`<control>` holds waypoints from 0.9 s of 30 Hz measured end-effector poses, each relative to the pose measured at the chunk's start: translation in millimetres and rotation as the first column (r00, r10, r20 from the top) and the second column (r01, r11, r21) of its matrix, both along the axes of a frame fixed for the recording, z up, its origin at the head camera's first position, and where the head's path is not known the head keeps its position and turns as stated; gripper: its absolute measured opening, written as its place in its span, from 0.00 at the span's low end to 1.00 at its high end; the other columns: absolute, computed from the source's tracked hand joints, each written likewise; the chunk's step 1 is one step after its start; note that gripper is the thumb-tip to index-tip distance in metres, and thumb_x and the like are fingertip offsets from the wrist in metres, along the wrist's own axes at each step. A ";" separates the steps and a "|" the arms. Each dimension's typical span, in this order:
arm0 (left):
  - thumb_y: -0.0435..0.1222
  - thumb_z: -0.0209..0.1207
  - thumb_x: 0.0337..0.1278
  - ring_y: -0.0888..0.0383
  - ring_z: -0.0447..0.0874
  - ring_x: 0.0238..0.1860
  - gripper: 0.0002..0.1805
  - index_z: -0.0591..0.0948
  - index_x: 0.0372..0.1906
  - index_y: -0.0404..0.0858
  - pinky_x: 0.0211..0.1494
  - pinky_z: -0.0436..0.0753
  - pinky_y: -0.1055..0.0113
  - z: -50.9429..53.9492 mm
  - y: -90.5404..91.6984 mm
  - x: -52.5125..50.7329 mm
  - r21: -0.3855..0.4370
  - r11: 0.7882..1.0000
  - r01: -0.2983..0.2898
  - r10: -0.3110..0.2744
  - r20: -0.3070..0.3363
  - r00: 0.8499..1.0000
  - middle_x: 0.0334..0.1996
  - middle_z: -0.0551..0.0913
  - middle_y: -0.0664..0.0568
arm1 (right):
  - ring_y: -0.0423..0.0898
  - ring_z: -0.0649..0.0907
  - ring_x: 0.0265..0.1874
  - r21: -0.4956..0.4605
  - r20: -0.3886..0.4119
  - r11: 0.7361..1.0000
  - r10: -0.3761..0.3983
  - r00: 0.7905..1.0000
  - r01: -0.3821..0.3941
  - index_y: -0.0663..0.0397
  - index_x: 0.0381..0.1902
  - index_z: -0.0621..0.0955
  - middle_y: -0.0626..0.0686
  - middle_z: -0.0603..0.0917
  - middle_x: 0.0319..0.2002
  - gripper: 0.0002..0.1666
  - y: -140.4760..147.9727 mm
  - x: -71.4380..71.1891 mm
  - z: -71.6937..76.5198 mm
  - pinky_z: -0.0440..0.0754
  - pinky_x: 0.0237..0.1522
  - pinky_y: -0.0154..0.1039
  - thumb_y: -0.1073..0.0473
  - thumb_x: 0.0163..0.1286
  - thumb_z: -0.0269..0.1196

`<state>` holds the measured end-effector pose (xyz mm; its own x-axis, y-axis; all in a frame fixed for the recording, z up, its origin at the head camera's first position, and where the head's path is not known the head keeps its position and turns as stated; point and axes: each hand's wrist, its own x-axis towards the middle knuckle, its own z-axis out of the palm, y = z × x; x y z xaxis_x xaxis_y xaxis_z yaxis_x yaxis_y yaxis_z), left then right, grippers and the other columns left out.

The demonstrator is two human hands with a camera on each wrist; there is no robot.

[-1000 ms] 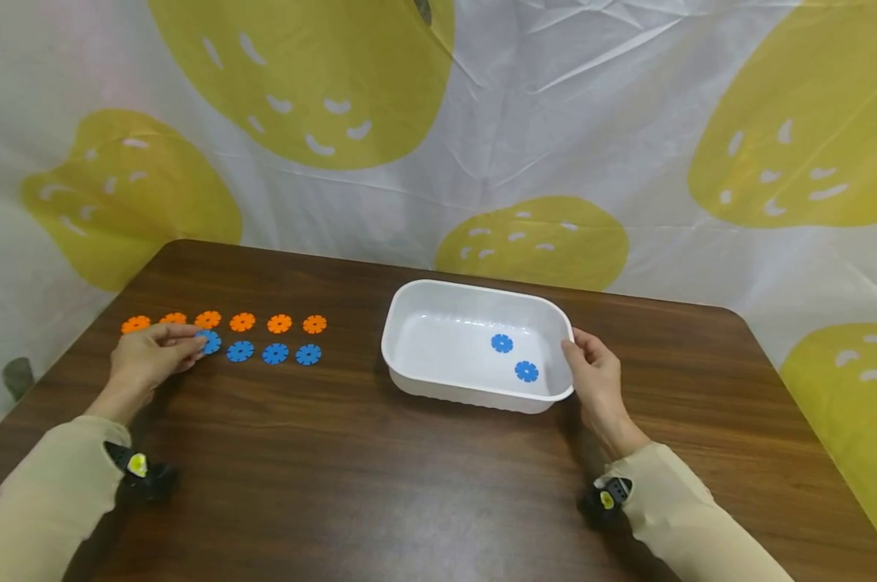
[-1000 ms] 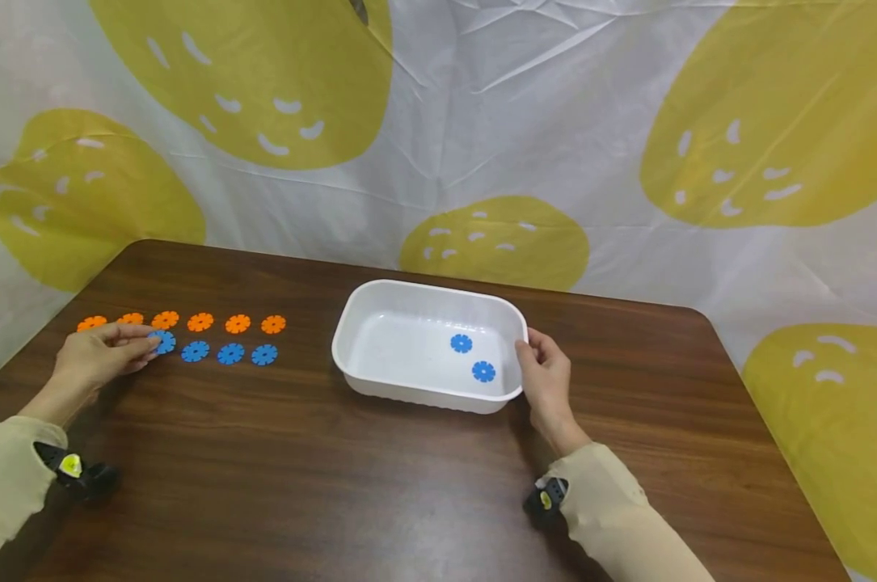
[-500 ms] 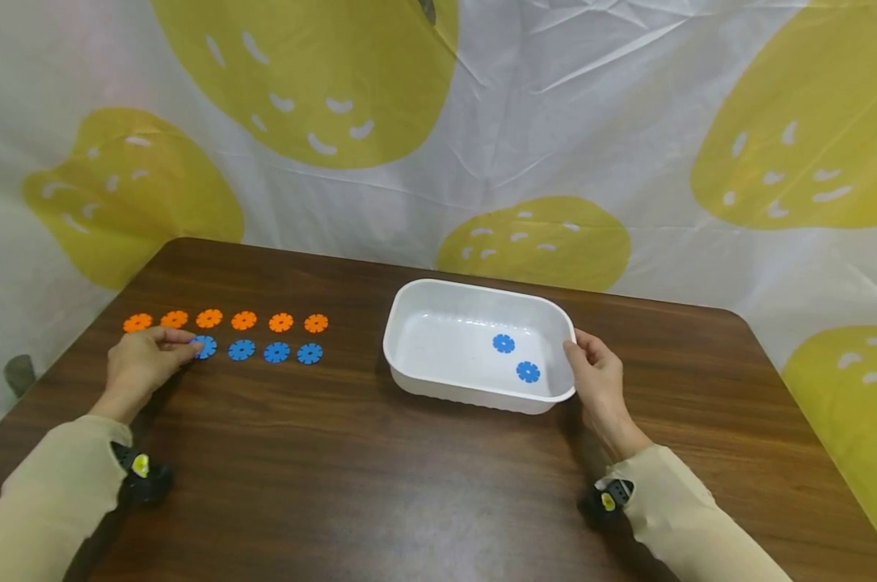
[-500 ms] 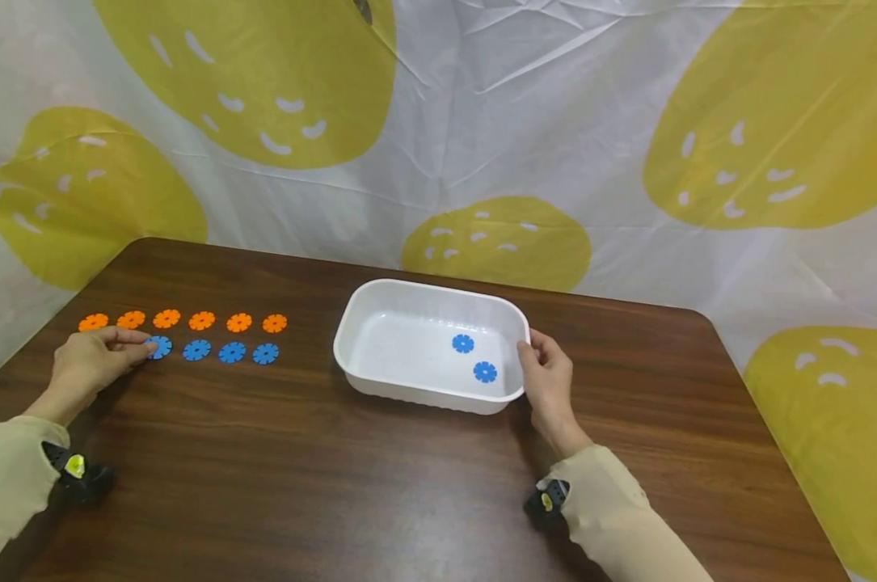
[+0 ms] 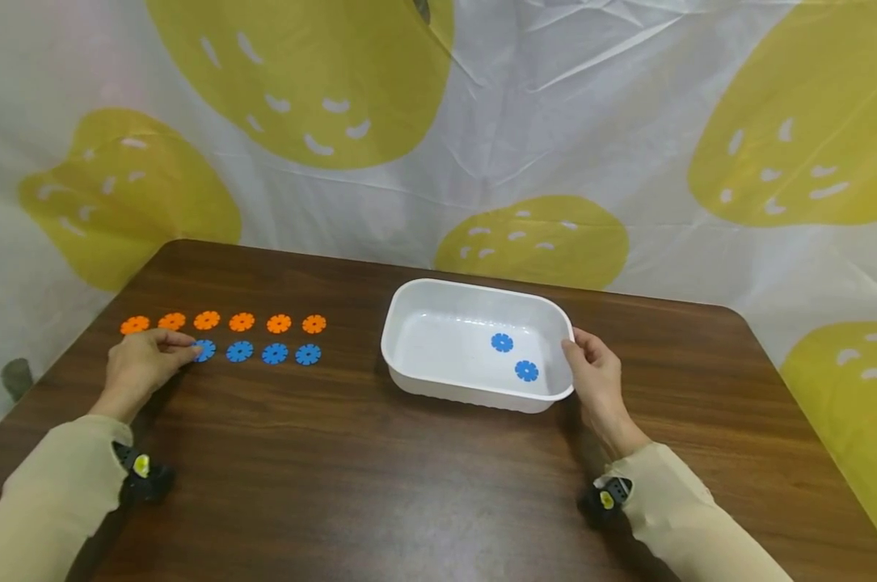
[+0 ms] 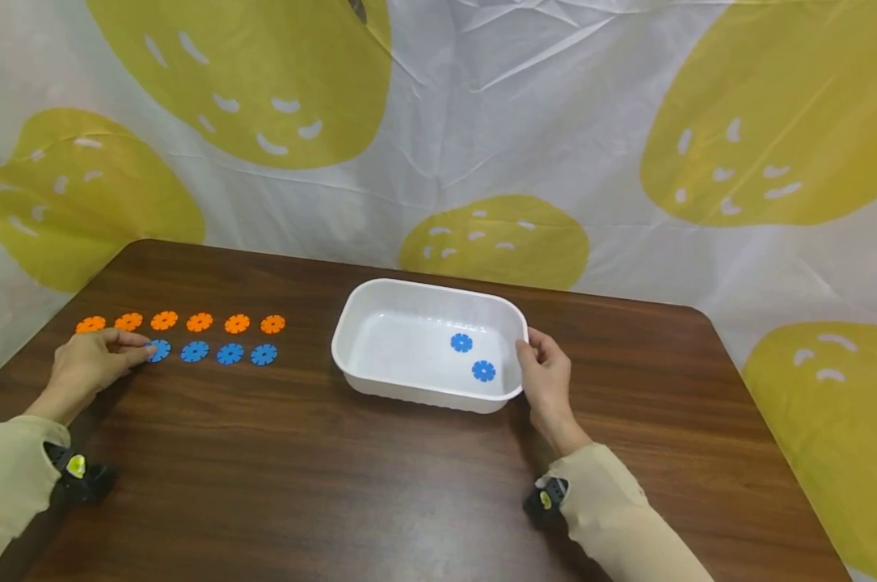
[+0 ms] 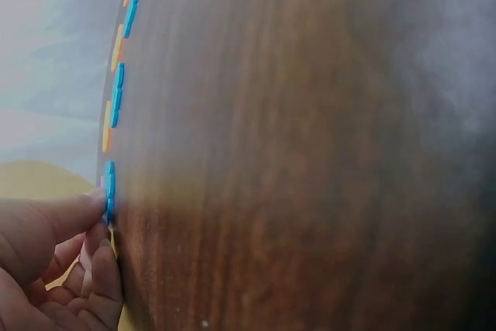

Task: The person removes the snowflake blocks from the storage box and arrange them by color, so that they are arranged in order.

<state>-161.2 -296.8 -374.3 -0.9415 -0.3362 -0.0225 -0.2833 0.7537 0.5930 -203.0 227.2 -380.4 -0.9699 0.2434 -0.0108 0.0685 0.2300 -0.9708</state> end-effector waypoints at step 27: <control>0.43 0.60 0.59 0.62 0.82 0.31 0.16 0.82 0.44 0.35 0.29 0.78 0.73 29.9 111.4 -26.6 0.164 0.933 0.320 -0.274 -0.253 0.928 0.36 0.86 0.42 | 0.45 0.78 0.40 0.013 0.039 1.000 -0.004 0.999 0.003 0.63 0.62 0.70 0.63 0.76 0.51 0.24 -0.2 -0.1 1.8 0.79 0.37 0.25 0.57 0.73 0.50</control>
<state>-187.8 -185.4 -344.4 -0.9856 -0.0506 0.1613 0.0914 0.6428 0.7605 -203.0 226.9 -378.5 -0.9678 0.2474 -0.0456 0.1073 0.2421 -0.9643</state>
